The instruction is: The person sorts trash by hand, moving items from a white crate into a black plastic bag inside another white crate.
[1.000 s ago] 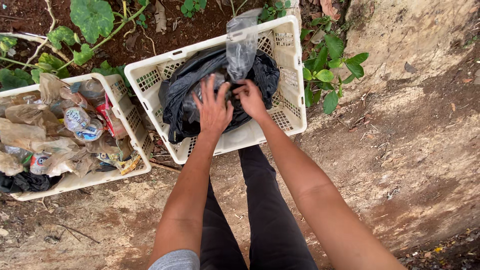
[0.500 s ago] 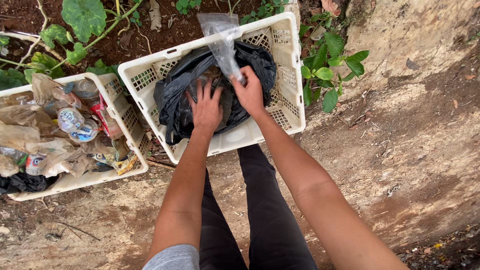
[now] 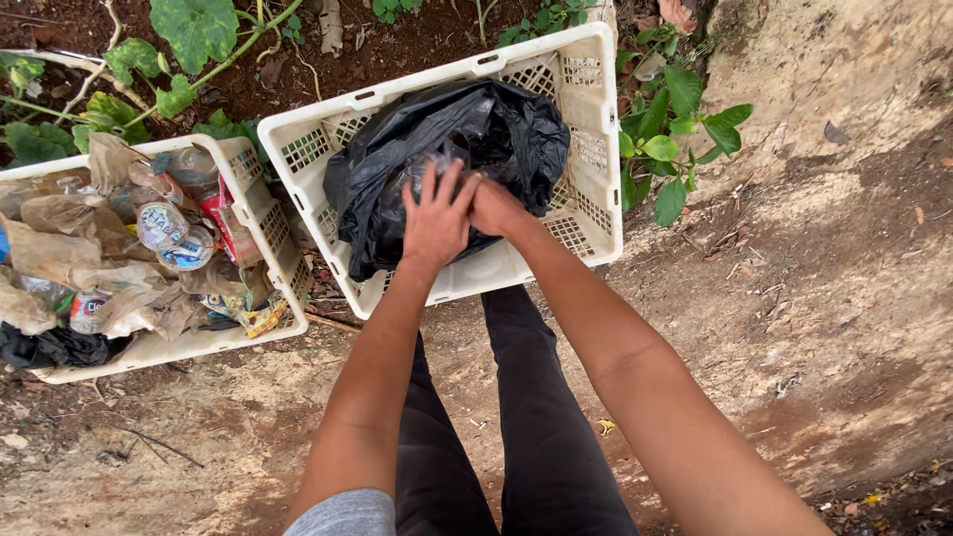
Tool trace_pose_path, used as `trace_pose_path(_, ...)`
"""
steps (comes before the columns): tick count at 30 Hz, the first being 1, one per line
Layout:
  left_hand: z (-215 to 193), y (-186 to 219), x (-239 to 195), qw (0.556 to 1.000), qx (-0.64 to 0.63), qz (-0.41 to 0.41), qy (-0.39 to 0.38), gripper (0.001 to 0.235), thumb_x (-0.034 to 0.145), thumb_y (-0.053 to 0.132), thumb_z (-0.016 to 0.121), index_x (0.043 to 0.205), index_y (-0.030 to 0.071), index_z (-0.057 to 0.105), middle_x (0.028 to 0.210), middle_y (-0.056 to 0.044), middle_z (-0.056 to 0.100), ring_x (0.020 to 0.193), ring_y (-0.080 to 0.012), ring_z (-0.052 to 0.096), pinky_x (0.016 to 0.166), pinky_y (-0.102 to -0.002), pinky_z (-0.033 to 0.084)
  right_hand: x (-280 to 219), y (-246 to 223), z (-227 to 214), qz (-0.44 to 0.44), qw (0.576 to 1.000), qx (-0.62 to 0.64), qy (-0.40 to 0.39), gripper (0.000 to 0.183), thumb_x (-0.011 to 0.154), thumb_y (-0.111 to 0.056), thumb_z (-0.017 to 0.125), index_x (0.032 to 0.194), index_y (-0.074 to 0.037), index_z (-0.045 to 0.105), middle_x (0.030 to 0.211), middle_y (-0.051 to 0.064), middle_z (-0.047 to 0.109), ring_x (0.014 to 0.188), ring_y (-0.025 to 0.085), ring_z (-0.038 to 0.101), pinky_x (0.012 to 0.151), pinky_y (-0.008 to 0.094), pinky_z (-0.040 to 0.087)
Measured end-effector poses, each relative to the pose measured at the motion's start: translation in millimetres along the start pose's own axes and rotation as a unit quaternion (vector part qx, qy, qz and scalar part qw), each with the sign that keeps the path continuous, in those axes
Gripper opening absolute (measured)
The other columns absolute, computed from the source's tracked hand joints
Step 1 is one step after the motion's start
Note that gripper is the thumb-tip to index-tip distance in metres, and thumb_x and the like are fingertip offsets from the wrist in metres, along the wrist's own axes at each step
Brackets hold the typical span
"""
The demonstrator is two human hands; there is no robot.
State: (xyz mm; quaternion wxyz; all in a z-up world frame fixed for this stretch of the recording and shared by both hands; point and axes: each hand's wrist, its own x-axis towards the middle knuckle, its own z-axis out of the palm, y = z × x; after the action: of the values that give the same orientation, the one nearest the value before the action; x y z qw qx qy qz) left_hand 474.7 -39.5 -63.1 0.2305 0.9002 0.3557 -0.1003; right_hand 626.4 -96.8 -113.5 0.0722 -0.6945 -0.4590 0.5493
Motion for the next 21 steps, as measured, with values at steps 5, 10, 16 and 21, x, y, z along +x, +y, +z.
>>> trace_pose_path(5, -4, -5, 8, 0.977, 0.085, -0.078, -0.177, 0.076, 0.086, 0.048, 0.071, 0.153, 0.029, 0.042, 0.165, -0.009, 0.013, 0.152, -0.0384, 0.012, 0.115, -0.07, 0.027, -26, 8, -9, 0.016, 0.994, -0.009, 0.108, 0.045, 0.089, -0.008, 0.06, 0.134, -0.013, 0.062, 0.132, 0.02, 0.065, 0.122, 0.039, 0.061, 0.104, 0.046, 0.049)
trace_pose_path(10, 7, -14, 3, 0.959, 0.073, -0.097, -0.256, 0.084, 0.078, 0.046, 0.077, 0.154, 0.035, 0.043, 0.17, -0.005, 0.007, 0.152, -0.0404, 0.009, 0.112, -0.063, 0.031, -38, 19, -28, 0.083, 0.939, -0.329, 0.059, 0.067, 0.068, -0.017, 0.079, 0.131, -0.015, 0.056, 0.134, 0.016, 0.06, 0.122, 0.036, 0.054, 0.089, 0.052, 0.047)
trace_pose_path(16, 58, -39, 0, 0.989, 0.089, -0.062, -0.105, 0.047, 0.099, 0.022, 0.062, 0.145, 0.029, 0.063, 0.165, -0.006, 0.025, 0.154, -0.0407, 0.016, 0.117, -0.066, 0.029, -36, 51, -32, 0.278, 0.875, -0.331, -0.22, 0.039, 0.086, -0.019, 0.076, 0.124, -0.015, 0.074, 0.127, 0.008, 0.071, 0.118, 0.032, 0.067, 0.094, 0.048, 0.05)
trace_pose_path(21, 21, -29, 9, 0.985, 0.138, 0.009, -0.104, 0.05, 0.088, 0.021, 0.067, 0.137, 0.03, 0.064, 0.163, -0.007, 0.029, 0.151, -0.0439, 0.016, 0.114, -0.074, 0.022, -29, 32, -42, 0.249, 0.894, -0.319, -0.192, 0.032, 0.089, -0.016, 0.07, 0.121, -0.013, 0.074, 0.129, 0.008, 0.072, 0.118, 0.031, 0.07, 0.092, 0.047, 0.056)
